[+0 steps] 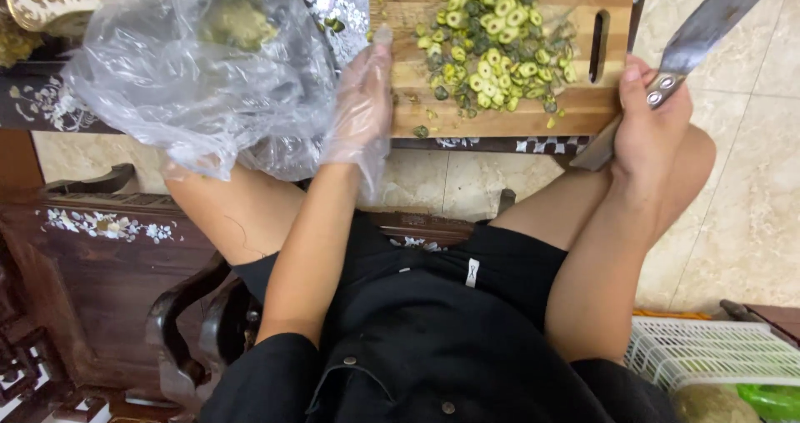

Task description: The person sits on a chair with a cutting board on their lap and uses a knife to peel a pineapple, cutting off the eyes and skin in strips while rotating the fruit. Peeled scraps accumulate on the cutting board and the person works the peel around the whole pineapple.

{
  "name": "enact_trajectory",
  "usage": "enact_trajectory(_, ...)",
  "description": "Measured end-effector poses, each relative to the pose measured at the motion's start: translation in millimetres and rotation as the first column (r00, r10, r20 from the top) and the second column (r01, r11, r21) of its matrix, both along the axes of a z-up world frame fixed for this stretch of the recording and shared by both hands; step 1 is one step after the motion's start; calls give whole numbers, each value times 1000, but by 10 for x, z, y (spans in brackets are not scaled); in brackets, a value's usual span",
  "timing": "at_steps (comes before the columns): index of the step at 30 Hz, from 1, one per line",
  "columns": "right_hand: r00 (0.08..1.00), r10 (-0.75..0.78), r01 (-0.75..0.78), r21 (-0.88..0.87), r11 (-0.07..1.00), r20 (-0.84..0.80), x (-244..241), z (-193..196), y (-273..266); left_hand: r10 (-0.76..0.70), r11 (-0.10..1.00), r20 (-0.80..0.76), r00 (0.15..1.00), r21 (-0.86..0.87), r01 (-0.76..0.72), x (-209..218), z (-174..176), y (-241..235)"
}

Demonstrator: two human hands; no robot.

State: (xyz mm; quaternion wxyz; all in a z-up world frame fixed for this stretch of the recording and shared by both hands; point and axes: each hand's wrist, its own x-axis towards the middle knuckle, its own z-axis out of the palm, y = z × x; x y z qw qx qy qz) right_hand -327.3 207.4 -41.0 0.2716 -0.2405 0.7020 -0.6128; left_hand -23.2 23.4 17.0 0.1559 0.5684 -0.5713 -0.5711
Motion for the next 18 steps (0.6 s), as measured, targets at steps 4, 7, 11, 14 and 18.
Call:
enact_trajectory(4, 960, 65, -17, -175, 984, 273, -8, 171, 52, 79, 971, 126, 989, 215, -105, 228, 258, 43)
enact_trajectory(7, 859, 125, -17, -217, 976, 496, 90, 363, 24, 20, 999, 182, 983, 35, -27, 587, -65, 28)
enact_trajectory(11, 762, 217, -137, -175, 975, 611, 122, 303, 159, 20, 998, 351, 936, 44, -37, 761, 350, 120)
enact_trajectory(14, 707, 398, -260, -308, 915, 585, 276, 385, 251, 58, 998, 136, 989, 23, -62, 908, 604, 228)
enact_trajectory(18, 694, 407, -259, -321, 911, 594, 516, 565, 270, 102, 995, 219, 970, -17, -101, 1271, 698, 267)
